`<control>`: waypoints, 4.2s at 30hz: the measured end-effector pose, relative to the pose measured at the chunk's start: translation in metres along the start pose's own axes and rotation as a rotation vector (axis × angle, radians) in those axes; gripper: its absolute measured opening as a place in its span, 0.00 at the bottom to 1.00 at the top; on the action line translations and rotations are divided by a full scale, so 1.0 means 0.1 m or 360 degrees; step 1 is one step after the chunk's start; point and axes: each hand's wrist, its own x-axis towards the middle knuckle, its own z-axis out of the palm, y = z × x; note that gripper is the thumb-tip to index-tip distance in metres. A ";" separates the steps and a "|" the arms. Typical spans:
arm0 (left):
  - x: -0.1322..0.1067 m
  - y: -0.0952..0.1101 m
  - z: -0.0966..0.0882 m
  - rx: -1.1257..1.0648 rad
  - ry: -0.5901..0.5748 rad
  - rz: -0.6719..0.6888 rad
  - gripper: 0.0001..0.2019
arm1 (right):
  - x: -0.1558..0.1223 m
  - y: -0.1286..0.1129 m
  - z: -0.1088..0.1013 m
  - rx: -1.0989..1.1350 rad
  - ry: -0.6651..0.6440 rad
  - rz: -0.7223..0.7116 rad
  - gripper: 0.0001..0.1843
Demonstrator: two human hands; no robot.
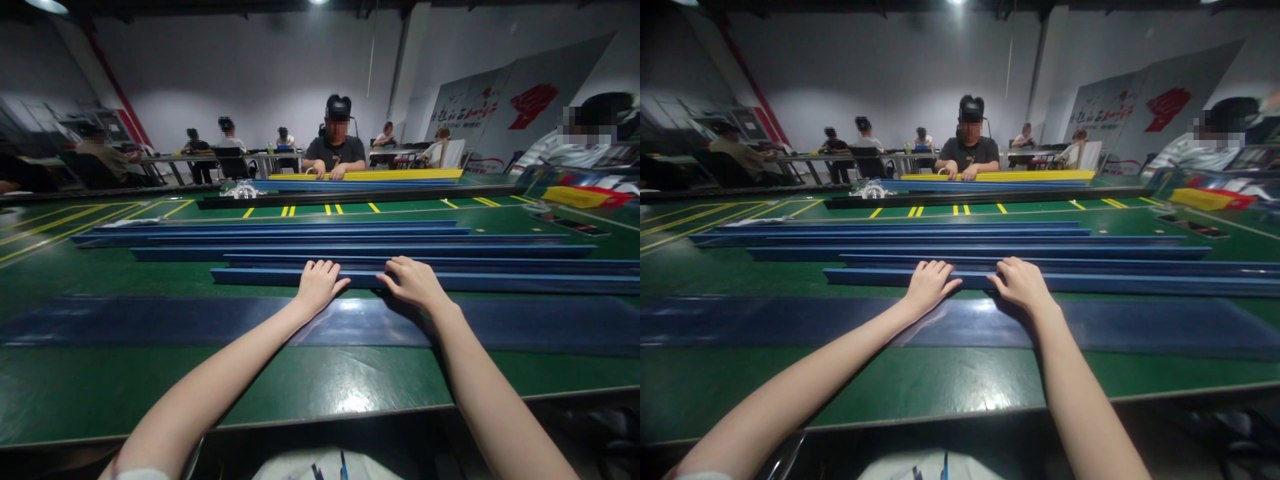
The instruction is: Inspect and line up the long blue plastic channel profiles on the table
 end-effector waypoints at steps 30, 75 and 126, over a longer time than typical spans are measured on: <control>0.02 0.03 -0.02 -0.0016 0.0019 -0.0086 0.18 | 0.07 -0.12 0.08 0.0204 0.0138 -0.0091 0.09; 0.02 0.02 -0.03 -0.0001 0.0007 -0.0078 0.18 | 0.07 -0.12 0.05 0.0189 0.0105 0.0000 0.13; 0.01 0.00 0.03 -0.0147 0.0138 -0.0011 0.14 | -0.01 0.06 0.00 0.0074 0.0012 0.0128 0.10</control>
